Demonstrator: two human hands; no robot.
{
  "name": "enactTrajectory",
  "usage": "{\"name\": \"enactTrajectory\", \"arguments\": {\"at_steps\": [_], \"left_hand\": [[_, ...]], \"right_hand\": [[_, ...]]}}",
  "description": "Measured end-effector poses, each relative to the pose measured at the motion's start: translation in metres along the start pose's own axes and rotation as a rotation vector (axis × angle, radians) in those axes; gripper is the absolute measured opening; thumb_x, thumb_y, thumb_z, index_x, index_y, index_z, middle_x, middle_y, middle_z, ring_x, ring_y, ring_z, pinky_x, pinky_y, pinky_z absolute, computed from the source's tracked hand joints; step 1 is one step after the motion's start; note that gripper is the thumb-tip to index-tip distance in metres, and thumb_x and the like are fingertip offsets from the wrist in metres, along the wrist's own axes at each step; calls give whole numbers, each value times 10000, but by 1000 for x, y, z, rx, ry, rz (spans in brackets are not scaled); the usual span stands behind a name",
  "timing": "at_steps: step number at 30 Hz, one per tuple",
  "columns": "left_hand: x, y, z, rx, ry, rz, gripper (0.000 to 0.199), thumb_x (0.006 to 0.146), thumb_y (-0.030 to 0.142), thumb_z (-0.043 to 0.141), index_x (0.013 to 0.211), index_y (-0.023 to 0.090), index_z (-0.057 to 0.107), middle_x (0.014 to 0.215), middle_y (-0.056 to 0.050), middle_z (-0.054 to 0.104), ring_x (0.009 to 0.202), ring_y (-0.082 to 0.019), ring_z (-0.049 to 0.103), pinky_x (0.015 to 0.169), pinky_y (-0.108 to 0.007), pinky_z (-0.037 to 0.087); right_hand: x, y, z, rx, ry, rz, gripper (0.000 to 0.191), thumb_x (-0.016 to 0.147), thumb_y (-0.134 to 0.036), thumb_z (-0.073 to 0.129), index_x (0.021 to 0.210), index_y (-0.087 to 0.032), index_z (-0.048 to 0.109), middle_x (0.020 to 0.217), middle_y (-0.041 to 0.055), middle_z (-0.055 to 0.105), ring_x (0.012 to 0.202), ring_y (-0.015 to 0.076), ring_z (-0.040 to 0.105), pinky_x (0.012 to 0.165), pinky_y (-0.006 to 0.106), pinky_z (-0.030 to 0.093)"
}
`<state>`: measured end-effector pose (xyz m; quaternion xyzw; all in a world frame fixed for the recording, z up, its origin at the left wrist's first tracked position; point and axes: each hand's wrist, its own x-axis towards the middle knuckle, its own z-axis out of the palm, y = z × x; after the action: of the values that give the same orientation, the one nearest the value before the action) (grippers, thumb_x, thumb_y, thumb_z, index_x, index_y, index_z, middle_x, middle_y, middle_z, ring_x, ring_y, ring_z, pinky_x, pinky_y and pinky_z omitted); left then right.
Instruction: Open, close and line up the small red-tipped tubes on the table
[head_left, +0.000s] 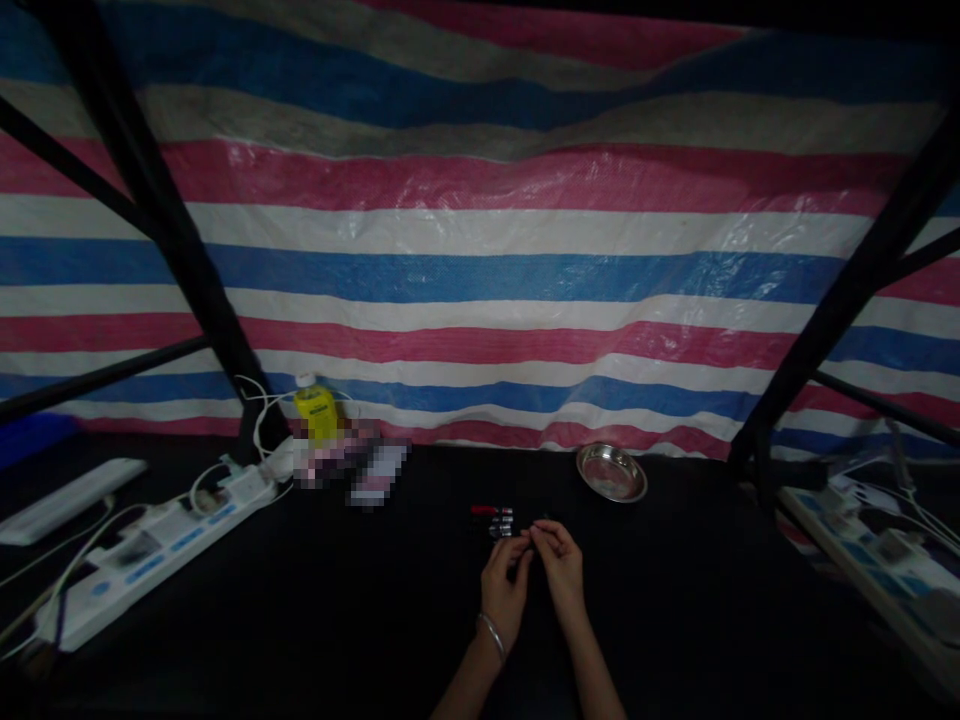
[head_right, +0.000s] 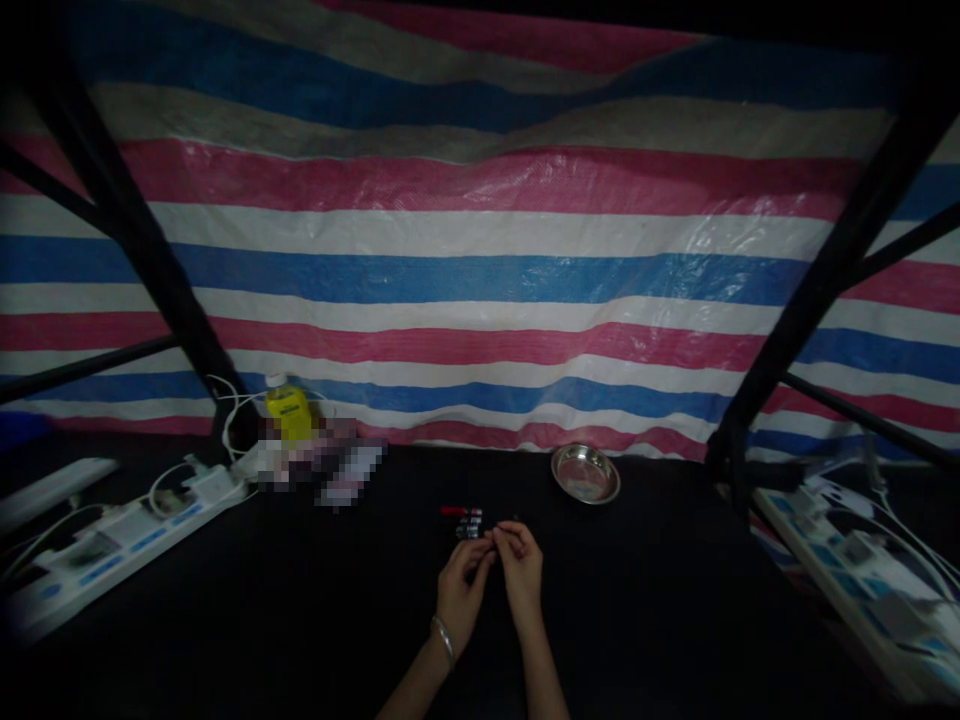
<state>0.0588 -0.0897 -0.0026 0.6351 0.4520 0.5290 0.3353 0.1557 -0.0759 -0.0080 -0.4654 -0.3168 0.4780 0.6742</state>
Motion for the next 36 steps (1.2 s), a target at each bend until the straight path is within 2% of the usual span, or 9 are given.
{"name": "enactTrajectory", "arguments": {"at_steps": [6, 9, 14, 23, 29, 33, 36], "left_hand": [[2, -4, -2, -68, 146, -53, 193, 793, 336, 541, 862, 170, 611, 833, -47, 643, 774, -155, 644, 705, -288, 551], [2, -7, -2, -106, 177, -89, 208, 775, 350, 565, 858, 164, 603, 824, -50, 651, 763, -157, 647, 713, -297, 552], [2, -7, -1, -131, 152, -86, 217, 766, 358, 577, 865, 167, 603, 824, -52, 662, 765, -158, 652, 722, -303, 557], [2, -1, -2, -170, 166, -110, 241, 738, 401, 600, 792, 167, 591, 769, -38, 650, 743, -152, 646, 713, -282, 552], [1, 3, -2, -173, 97, -68, 227, 769, 391, 563, 771, 166, 582, 776, -34, 637, 748, -143, 640, 714, -275, 550], [0, -1, -2, -147, 66, -49, 165, 783, 332, 554, 779, 169, 582, 796, -32, 628, 754, -138, 634, 706, -272, 550], [1, -4, -1, -129, 58, -46, 121, 777, 289, 562, 794, 171, 584, 808, -26, 620, 753, -133, 630, 702, -270, 548]], "right_hand": [[2, -5, -5, 50, 41, 40, 405, 578, -442, 770, 805, -144, 617, 765, 98, 708, 642, 199, 657, 575, 292, 512], [1, -4, -6, 78, 34, 45, 399, 589, -430, 770, 811, -137, 615, 781, 101, 708, 653, 187, 653, 574, 274, 504], [-1, -7, -4, 84, 17, 46, 378, 595, -416, 770, 803, -141, 615, 780, 93, 710, 620, 157, 636, 573, 257, 493], [-2, -10, -2, 45, -5, 60, 373, 574, -425, 774, 769, -141, 628, 759, 89, 708, 594, 159, 626, 559, 263, 493], [-3, -7, -2, 55, -39, 79, 351, 578, -405, 773, 777, -143, 651, 748, 82, 710, 580, 157, 623, 558, 264, 493], [-3, -7, -2, 18, -92, 109, 383, 574, -394, 777, 849, -144, 682, 755, 81, 712, 688, 206, 658, 648, 314, 514], [-4, -9, -2, 16, -134, 126, 412, 594, -381, 770, 927, -153, 685, 767, 68, 713, 747, 207, 664, 702, 313, 509]]}}
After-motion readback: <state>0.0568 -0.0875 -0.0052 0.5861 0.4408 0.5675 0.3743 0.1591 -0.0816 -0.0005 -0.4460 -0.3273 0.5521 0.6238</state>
